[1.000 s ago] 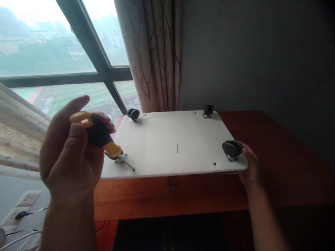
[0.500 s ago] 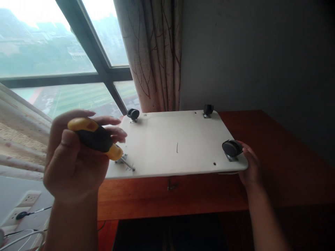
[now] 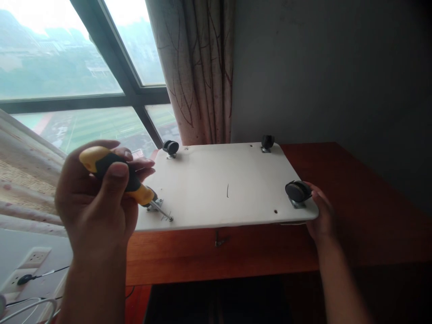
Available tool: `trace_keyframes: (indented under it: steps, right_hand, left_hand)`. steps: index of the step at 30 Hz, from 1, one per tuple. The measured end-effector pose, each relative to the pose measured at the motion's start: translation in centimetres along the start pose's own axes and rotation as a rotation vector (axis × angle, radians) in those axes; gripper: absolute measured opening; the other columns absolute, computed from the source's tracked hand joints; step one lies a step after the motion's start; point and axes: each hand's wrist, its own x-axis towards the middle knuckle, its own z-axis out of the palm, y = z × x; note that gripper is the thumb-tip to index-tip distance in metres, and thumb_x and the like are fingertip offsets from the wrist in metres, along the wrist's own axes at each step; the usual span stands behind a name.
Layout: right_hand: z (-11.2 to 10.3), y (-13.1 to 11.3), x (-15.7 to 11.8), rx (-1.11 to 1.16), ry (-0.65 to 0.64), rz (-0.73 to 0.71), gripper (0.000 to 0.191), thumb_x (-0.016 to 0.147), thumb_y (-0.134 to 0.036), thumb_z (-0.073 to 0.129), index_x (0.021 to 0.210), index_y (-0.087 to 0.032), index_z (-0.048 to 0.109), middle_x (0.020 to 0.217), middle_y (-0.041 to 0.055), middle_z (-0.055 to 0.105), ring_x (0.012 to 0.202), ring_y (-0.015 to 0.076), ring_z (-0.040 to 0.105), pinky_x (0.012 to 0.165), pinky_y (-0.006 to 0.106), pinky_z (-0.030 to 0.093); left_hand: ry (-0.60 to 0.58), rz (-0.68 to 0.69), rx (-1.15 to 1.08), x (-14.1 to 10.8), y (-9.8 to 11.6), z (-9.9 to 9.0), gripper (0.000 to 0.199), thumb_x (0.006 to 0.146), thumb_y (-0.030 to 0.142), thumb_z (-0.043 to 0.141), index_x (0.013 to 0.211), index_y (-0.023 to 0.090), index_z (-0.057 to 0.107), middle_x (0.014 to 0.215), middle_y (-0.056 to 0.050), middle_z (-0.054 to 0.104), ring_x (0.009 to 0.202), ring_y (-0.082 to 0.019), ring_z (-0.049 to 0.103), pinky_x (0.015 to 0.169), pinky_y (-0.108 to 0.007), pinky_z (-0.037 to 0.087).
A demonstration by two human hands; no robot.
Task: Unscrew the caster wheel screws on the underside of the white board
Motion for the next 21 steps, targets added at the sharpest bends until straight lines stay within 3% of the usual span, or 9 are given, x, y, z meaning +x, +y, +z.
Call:
trace_keyframes:
  steps: [2,6,11,16,21]
  right_hand:
    - [-0.1,0.1,0.0,-0.004,0.002,0.001,0.050,0.077,-0.052,0.074,0.115,-0.019,0.071,0.105,0.0062,0.072,0.085,0.0203,0.066,0.071,0.030,0.048]
    - [0.0,0.0,0.0,0.003,0.000,0.018,0.048,0.078,-0.051,0.074,0.115,-0.020,0.071,0.107,0.0055,0.073,0.085,0.0188,0.066,0.071,0.029,0.048]
    - [0.2,-0.2,-0.1,0.018,0.009,0.013,0.046,0.078,-0.049,0.075,0.113,-0.020,0.072,0.106,0.0045,0.073,0.087,0.0182,0.066,0.070,0.027,0.048]
    - [0.2,-0.2,-0.1,0.024,0.004,0.009,0.045,0.078,-0.049,0.076,0.113,-0.021,0.072,0.106,0.0045,0.073,0.089,0.0184,0.067,0.068,0.026,0.049]
    - [0.1,-0.1,0.0,0.013,-0.002,0.005,0.046,0.078,-0.050,0.075,0.113,-0.021,0.072,0.107,0.0051,0.073,0.088,0.0193,0.067,0.068,0.027,0.048]
  left_hand:
    - [-0.060,-0.067,-0.074,0.1,0.1,-0.5,0.031,0.074,0.031,0.084,0.100,0.017,0.075,0.088,-0.004,0.062,0.065,-0.015,0.063,0.060,-0.030,0.059]
    - [-0.104,-0.188,-0.144,0.1,0.3,-1.4,0.056,0.079,0.057,0.073,0.112,0.012,0.075,0.095,-0.010,0.062,0.070,-0.016,0.060,0.061,-0.030,0.059]
    - [-0.125,-0.167,-0.055,-0.4,0.5,-1.8,0.035,0.079,0.037,0.078,0.103,0.012,0.076,0.108,-0.014,0.066,0.073,-0.022,0.067,0.052,-0.033,0.060]
    - [-0.200,-0.162,-0.085,-0.5,0.5,-1.8,0.034,0.081,0.035,0.080,0.106,0.013,0.072,0.105,-0.015,0.072,0.067,-0.023,0.072,0.059,-0.037,0.062]
    - [-0.147,-0.045,-0.022,-0.5,0.6,-1.1,0.033,0.067,0.009,0.085,0.090,0.020,0.065,0.088,-0.004,0.073,0.061,-0.019,0.066,0.050,-0.032,0.059]
